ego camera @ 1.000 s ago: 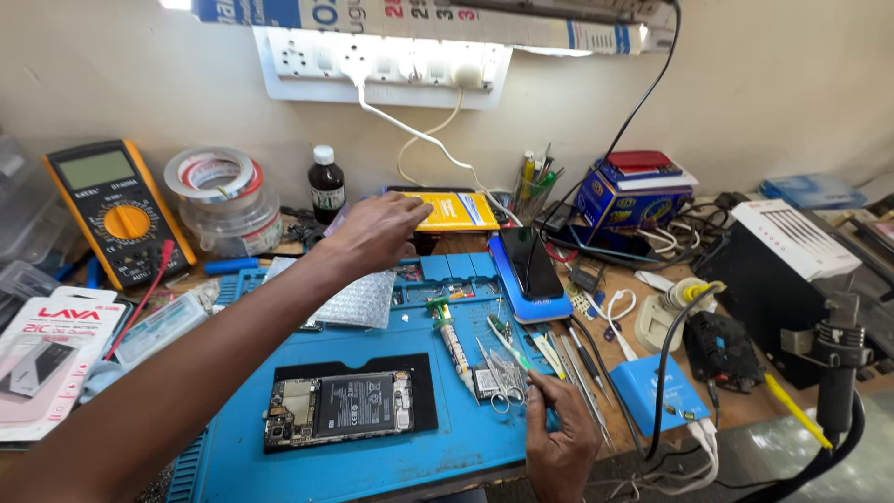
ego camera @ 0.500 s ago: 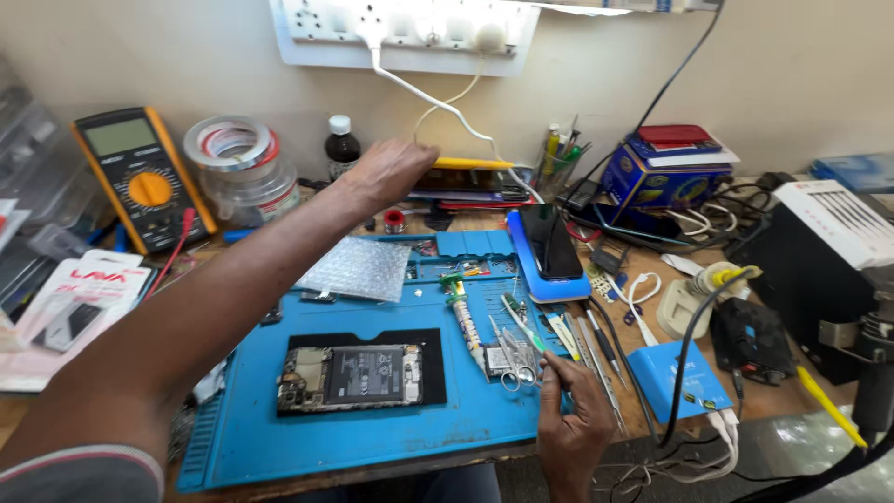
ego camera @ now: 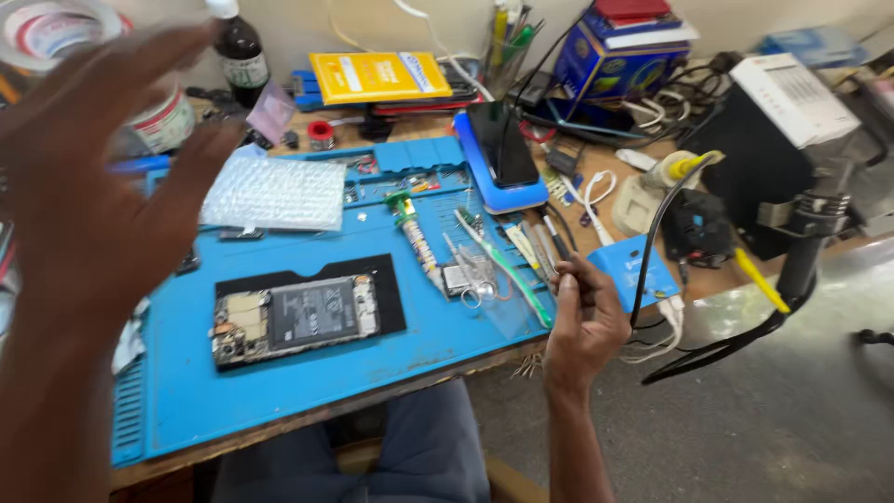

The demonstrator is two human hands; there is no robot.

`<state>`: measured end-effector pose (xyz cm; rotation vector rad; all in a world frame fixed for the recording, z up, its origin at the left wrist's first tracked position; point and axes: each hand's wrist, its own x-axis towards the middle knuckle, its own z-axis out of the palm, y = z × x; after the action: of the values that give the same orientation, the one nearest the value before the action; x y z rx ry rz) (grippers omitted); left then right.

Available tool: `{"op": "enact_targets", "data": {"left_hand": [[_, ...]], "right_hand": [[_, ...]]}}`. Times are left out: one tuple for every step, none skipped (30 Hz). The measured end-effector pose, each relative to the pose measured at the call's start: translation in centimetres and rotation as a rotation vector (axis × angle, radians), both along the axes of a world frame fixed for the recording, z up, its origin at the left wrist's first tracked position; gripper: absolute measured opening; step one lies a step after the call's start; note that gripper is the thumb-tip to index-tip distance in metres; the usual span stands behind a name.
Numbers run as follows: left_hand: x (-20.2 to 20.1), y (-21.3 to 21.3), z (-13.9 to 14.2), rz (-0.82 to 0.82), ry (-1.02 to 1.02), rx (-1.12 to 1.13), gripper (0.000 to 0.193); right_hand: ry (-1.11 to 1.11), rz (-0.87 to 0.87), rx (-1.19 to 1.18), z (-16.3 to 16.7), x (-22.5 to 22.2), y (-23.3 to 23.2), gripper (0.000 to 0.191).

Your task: The person removes a damaged phone battery using a plastic pry tool, then installs a new battery into the phone chassis. They apply adhesive around the battery edges and press the battery into place.

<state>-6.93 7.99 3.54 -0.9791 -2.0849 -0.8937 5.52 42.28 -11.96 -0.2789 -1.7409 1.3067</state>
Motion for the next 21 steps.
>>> {"op": "enact_targets", "data": {"left_hand": [[1.9, -0.7, -0.7, 0.027, -0.048, 0.072, 0.038], [3.5, -1.2, -1.6, 0.063, -0.085, 0.11, 0.038], [4.9, -1.7, -2.6, 0.097, -0.122, 0.15, 0.037], [6.2, -2.3, -3.5, 0.147, -0.127, 0.124, 0.037], [7.1, -3.0, -4.5, 0.191, -0.14, 0.102, 0.038], [7.9, -3.8, -5.5, 0.235, -0.153, 0.079, 0.04], [8.5, -4.1, -6.7, 0.264, -0.167, 0.07, 0.043], [9.0, -4.5, -7.9, 0.29, -0.181, 0.064, 0.047], [9.3, -5.0, -8.9, 0.304, -0.207, 0.068, 0.047], [9.5, -5.5, -9.8, 0.308, -0.232, 0.066, 0.047], [9.7, -6.0, -10.6, 0.329, -0.256, 0.06, 0.048], [9.9, -6.5, -11.2, 0.355, -0.273, 0.059, 0.049], [10.0, -6.9, -11.7, 0.337, -0.267, 0.083, 0.049], [10.0, -7.3, -12.1, 0.326, -0.254, 0.107, 0.048], [10.1, -7.5, -12.5, 0.331, -0.259, 0.143, 0.048], [10.2, -7.6, -12.9, 0.33, -0.27, 0.182, 0.047], [10.2, -7.7, -13.1, 0.32, -0.29, 0.22, 0.046], [10.3, -7.9, -13.3, 0.323, -0.282, 0.225, 0.045], [10.2, -8.1, -13.4, 0.322, -0.276, 0.23, 0.045], [10.1, -8.3, -13.5, 0.318, -0.27, 0.236, 0.044], [10.2, -8.5, -13.6, 0.311, -0.275, 0.249, 0.043]], "right_hand": [[-0.08, -0.02, 0.088, 0.9, -0.1, 0.7, 0.022], [-0.168, -0.009, 0.213, 1.8, -0.5, 1.5, 0.022], [-0.266, 0.005, 0.325, 2.4, -0.7, 1.9, 0.023], [-0.373, 0.031, 0.43, 2.8, -0.8, 1.8, 0.024], [-0.405, 0.054, 0.437, 3.0, -0.8, 1.4, 0.024], [-0.426, 0.088, 0.455, 3.0, -0.9, 0.8, 0.025], [-0.437, 0.124, 0.483, 3.1, -1.3, 0.2, 0.025], [-0.432, 0.18, 0.489, 3.2, -1.6, -0.5, 0.026], [-0.432, 0.229, 0.491, 3.3, -1.7, -1.3, 0.027], [-0.434, 0.268, 0.486, 3.4, -1.8, -2.1, 0.028], [-0.459, 0.261, 0.499, 3.6, -2.1, -2.8, 0.028], [-0.477, 0.258, 0.517, 4.0, -2.6, -3.5, 0.028], [-0.49, 0.255, 0.539, 4.3, -3.3, -4.3, 0.029], [-0.487, 0.281, 0.578, 4.7, -4.3, -5.1, 0.028], [-0.482, 0.311, 0.623, 5.1, -5.5, -6.1, 0.028], [-0.485, 0.336, 0.671, 5.3, -6.7, -7.1, 0.028], [-0.417, 0.389, 0.784, 5.6, -8.1, -8.2, 0.03], [-0.354, 0.436, 0.893, 5.7, -9.7, -9.4, 0.032], [-0.292, 0.478, 1.0, 5.8, -11.3, -10.6, 0.034], [-0.204, 0.528, 1.104, 5.9, -12.8, -11.7, 0.037], [-0.113, 0.578, 1.205, 5.9, -14.3, -12.8, 0.042]]}}
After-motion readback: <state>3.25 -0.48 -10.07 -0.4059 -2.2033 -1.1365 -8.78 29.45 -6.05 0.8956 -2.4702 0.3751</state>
